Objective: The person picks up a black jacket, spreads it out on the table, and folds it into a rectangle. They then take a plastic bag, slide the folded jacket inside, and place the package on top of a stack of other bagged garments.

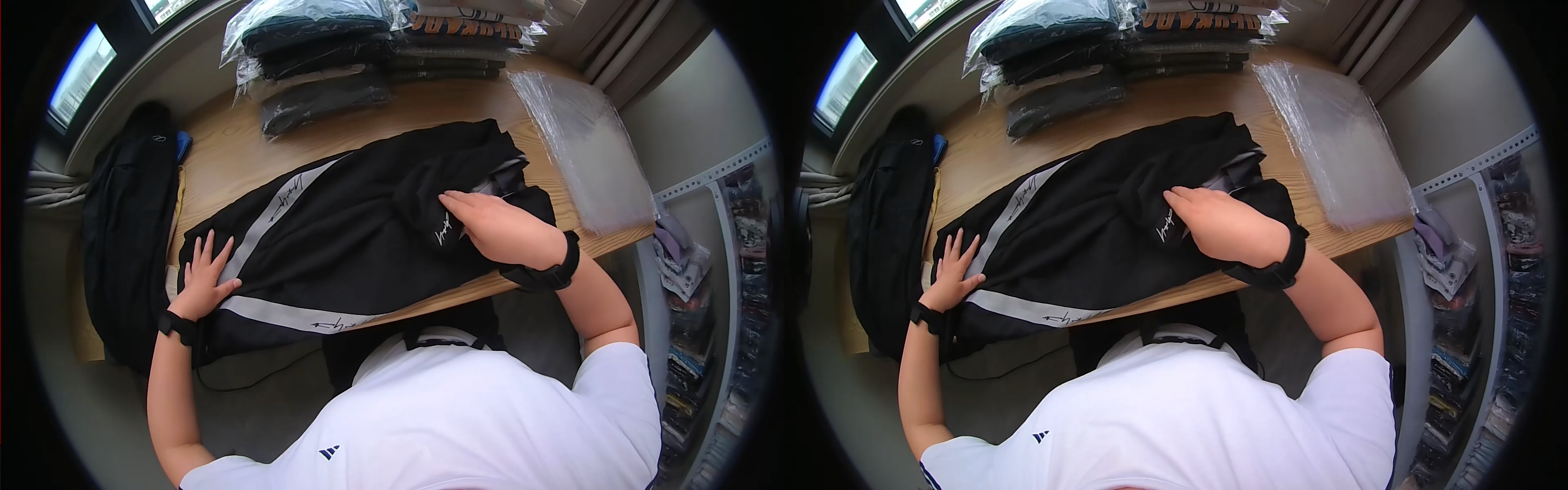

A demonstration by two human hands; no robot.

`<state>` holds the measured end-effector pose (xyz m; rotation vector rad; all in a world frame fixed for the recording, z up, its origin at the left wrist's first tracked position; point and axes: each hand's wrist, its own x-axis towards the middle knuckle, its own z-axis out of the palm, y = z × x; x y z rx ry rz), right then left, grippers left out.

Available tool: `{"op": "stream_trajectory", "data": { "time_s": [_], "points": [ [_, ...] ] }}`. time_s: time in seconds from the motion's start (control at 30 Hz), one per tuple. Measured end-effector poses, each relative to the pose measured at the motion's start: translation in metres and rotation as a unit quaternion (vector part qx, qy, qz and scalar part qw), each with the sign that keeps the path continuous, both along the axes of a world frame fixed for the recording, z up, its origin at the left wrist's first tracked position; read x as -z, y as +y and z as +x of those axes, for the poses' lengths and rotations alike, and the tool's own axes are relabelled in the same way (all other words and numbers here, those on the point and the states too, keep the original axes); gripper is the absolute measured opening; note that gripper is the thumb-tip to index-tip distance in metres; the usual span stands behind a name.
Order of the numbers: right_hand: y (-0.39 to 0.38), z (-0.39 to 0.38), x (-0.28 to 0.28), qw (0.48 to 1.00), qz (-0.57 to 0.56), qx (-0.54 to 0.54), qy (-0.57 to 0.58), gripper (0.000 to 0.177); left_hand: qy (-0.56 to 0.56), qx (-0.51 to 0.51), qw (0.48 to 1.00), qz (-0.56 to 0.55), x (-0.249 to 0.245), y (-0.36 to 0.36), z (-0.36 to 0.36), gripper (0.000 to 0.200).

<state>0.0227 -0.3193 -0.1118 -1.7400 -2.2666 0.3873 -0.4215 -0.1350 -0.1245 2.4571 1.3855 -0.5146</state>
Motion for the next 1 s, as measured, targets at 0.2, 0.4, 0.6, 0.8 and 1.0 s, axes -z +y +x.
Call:
{"op": "stream_trajectory", "data": {
  "time_s": [0.2, 0.4, 0.6, 0.8, 1.0],
  "points": [
    [-0.010, -0.071, 0.015, 0.987, -0.015, 0.158, 0.039, 0.062, 0.003, 0.005, 1.000, 0.013, 0.003, 0.001, -0.001, 0.078],
    [-0.006, -0.075, 0.035, 0.981, -0.061, 0.155, -0.098, 0.063, -0.374, -0.088, 0.923, -0.036, -0.031, 0.013, -0.043, 0.052],
    [-0.001, -0.067, 0.020, 0.979, -0.115, 0.143, -0.092, 0.065, -0.406, -0.425, 0.802, -0.103, -0.027, -0.012, -0.115, 0.040],
    [0.007, -0.124, 0.006, 0.980, 0.042, 0.162, -0.108, 0.059, -0.428, -0.492, 0.723, -0.230, -0.005, -0.027, -0.092, 0.046],
    [0.028, -0.208, 0.016, 0.993, 0.035, 0.079, -0.081, 0.059, -0.466, -0.504, 0.668, -0.287, 0.012, -0.011, -0.079, 0.045]
  ]
}}
